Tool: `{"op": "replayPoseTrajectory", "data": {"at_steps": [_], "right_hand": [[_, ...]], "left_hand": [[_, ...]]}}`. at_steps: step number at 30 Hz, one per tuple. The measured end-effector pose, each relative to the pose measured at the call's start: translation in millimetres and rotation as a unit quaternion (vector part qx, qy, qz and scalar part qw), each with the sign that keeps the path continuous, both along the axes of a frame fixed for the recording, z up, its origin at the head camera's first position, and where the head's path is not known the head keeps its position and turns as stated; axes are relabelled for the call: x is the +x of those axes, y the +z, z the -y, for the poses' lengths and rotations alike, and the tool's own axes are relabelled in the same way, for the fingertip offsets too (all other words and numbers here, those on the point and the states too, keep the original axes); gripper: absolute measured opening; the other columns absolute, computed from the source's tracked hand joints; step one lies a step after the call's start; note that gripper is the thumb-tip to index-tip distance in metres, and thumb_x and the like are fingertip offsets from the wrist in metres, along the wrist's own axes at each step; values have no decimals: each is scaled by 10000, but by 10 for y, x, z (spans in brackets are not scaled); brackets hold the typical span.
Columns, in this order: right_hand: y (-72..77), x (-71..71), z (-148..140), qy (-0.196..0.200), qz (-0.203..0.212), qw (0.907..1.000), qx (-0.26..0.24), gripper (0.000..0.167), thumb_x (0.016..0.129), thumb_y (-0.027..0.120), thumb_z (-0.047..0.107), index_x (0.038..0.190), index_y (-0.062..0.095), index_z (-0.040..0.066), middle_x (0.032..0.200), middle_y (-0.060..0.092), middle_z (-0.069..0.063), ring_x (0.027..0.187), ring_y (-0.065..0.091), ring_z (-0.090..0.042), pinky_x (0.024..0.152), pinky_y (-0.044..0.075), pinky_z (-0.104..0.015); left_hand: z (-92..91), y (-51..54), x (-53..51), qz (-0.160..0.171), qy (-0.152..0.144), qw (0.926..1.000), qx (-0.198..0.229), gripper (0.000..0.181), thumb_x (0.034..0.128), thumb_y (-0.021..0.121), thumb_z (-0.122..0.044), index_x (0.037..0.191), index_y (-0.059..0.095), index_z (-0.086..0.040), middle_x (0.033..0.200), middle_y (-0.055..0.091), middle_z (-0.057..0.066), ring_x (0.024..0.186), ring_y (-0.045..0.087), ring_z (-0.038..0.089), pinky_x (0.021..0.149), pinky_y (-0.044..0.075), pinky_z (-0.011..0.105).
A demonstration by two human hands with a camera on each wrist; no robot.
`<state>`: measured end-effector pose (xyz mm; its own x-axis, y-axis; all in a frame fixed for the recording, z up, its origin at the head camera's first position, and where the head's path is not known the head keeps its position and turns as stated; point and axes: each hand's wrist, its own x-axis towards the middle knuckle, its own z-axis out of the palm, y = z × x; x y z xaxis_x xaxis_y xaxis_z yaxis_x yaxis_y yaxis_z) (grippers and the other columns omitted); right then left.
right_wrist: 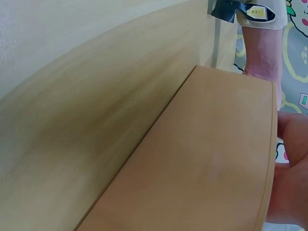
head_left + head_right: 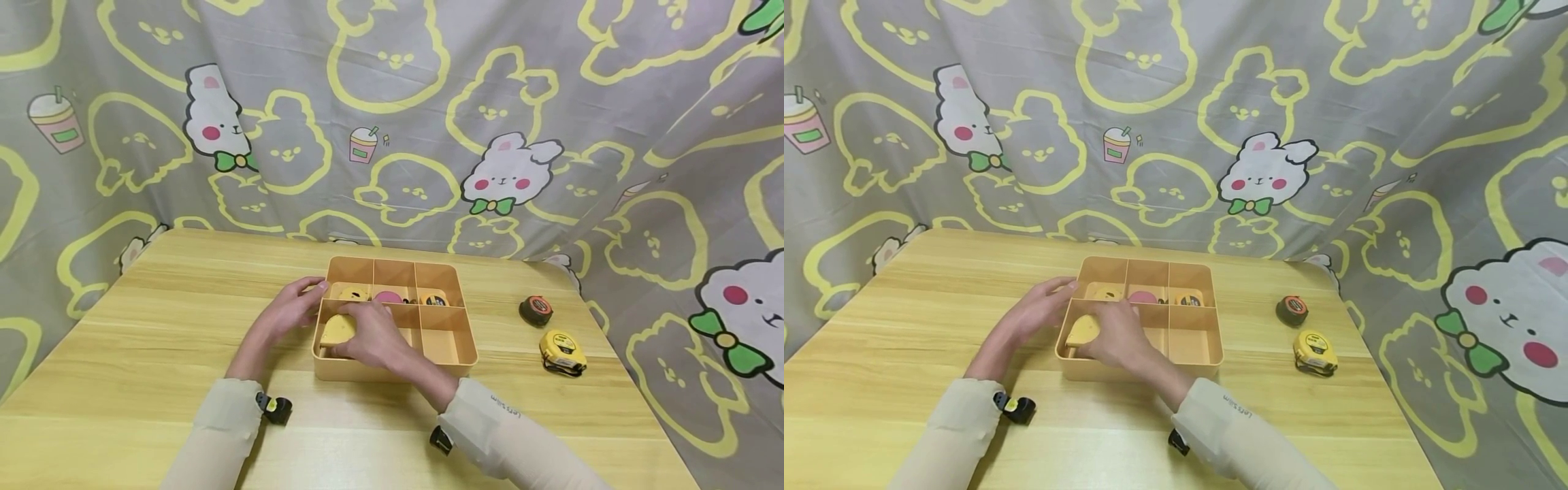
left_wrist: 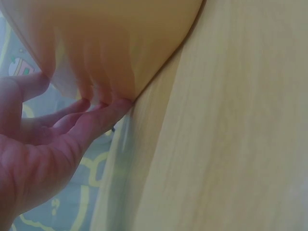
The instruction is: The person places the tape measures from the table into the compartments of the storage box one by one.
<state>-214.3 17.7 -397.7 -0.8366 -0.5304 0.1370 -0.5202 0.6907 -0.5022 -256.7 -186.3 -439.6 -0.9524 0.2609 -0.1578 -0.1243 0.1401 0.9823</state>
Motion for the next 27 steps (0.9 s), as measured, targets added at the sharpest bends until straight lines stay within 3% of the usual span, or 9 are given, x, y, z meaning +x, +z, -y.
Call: {"op": "replayPoseTrajectory", "data": {"at_steps": [6, 27], "right_hand": [[-46, 8, 21, -40, -418, 9988, 264, 454, 700, 928, 356, 1082, 765, 174, 1119, 764, 36, 1095, 666, -172, 932, 438, -406], [-52, 32, 27, -112, -648, 9964, 540, 436, 711, 921, 370, 1041, 746, 145, 1027, 762, 49, 1056, 630, -206, 915, 419, -402]], "left_hand": [[2, -5, 1, -3, -10, 10000, 57, 671, 1085, 458, -413, 1577, 261, -2, 1538, 427, 289, 1415, 443, 425, 1090, 468, 521], [-2, 4, 2, -38, -42, 10000, 81, 688, 1081, 467, -412, 1577, 251, 13, 1545, 411, 301, 1418, 433, 435, 1093, 461, 529]]}}
